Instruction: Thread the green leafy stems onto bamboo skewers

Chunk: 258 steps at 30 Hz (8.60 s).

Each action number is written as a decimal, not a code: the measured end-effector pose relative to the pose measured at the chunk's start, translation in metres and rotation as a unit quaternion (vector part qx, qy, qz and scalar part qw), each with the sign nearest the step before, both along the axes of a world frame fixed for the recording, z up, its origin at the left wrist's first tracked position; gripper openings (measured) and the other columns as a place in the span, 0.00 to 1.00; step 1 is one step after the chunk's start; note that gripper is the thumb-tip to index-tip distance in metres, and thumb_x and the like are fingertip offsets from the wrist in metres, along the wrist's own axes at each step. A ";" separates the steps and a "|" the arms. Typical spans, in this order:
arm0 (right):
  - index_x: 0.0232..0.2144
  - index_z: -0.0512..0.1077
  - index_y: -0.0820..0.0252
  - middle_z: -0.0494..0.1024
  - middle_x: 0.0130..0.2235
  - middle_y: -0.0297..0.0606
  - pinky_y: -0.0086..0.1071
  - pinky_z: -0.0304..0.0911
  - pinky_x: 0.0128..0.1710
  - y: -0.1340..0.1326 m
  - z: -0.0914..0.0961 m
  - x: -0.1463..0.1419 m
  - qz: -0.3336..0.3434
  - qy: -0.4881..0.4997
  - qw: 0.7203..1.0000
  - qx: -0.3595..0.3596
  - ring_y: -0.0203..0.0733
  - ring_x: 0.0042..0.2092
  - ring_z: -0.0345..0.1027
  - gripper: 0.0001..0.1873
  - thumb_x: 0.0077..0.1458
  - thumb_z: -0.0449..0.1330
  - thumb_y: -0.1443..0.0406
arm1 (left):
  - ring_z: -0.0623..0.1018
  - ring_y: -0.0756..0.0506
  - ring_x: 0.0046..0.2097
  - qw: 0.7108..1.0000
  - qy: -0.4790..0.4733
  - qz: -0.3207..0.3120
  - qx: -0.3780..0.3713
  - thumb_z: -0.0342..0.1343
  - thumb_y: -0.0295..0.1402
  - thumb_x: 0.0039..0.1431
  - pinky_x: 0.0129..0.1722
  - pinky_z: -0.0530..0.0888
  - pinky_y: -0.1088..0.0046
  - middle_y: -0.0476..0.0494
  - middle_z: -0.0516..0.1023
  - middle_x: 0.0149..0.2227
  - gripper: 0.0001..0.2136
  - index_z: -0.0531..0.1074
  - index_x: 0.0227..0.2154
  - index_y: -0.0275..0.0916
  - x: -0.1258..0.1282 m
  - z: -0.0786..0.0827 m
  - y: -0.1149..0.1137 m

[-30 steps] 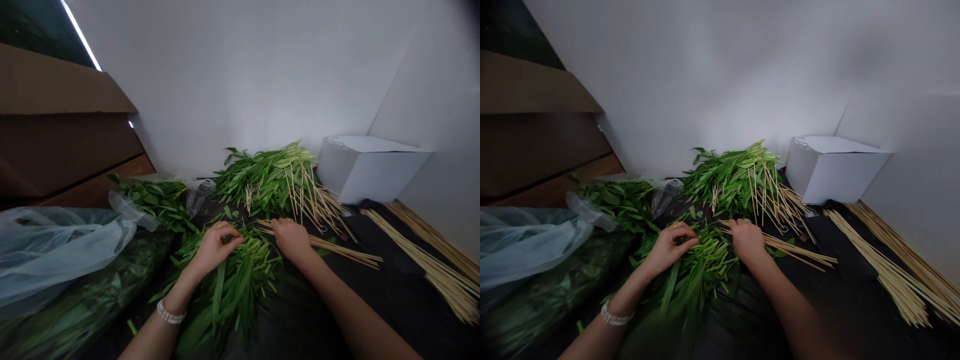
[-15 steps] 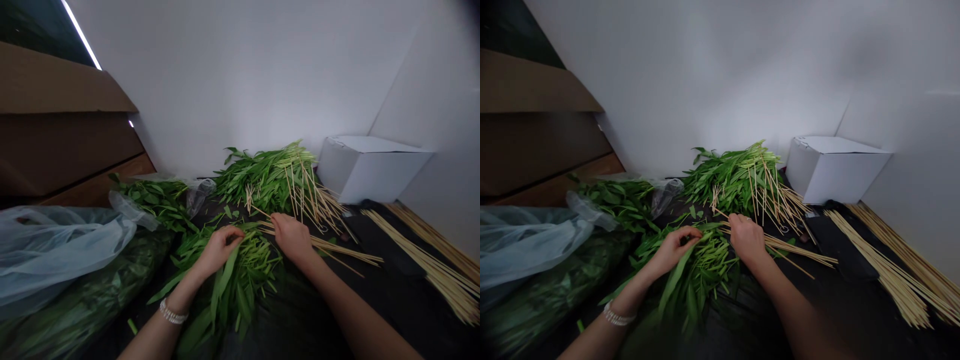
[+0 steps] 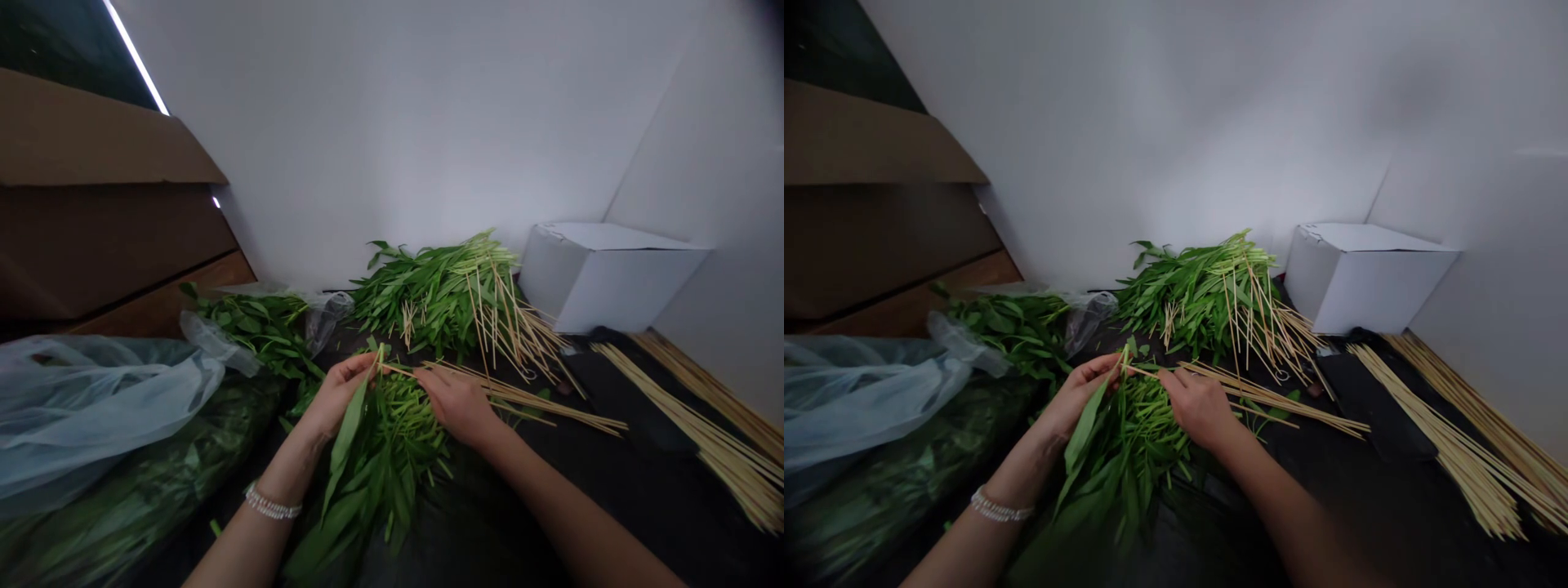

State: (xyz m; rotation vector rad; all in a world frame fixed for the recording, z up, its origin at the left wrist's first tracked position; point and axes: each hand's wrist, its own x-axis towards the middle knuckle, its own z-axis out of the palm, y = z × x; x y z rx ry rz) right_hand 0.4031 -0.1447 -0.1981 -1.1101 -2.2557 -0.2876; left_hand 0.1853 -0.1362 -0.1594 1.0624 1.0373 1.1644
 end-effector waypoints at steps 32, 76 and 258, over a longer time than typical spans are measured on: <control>0.50 0.72 0.59 0.77 0.34 0.39 0.26 0.60 0.35 -0.005 0.003 -0.002 -0.019 0.017 0.999 0.046 0.36 0.33 0.70 0.17 0.63 0.49 0.68 | 0.72 0.52 0.26 0.998 0.031 0.062 0.013 0.71 0.39 0.37 0.30 0.68 0.76 0.44 0.83 0.30 0.14 0.82 0.28 0.38 -0.007 -0.004 0.007; 0.38 0.68 0.62 0.74 0.29 0.37 0.31 0.57 0.33 0.003 0.012 0.007 -0.065 0.190 0.965 0.168 0.39 0.31 0.66 0.10 0.64 0.46 0.70 | 0.76 0.43 0.35 0.858 0.447 -0.061 0.246 0.59 0.44 0.54 0.37 0.67 0.70 0.43 0.81 0.31 0.13 0.81 0.29 0.40 0.005 -0.017 -0.001; 0.38 0.71 0.64 0.75 0.29 0.37 0.29 0.56 0.29 -0.003 0.013 0.000 -0.044 0.124 0.979 0.153 0.35 0.27 0.67 0.14 0.65 0.45 0.69 | 0.75 0.50 0.31 0.989 -0.008 0.117 0.091 0.68 0.38 0.44 0.35 0.69 0.76 0.46 0.81 0.33 0.12 0.78 0.31 0.39 -0.004 0.003 0.003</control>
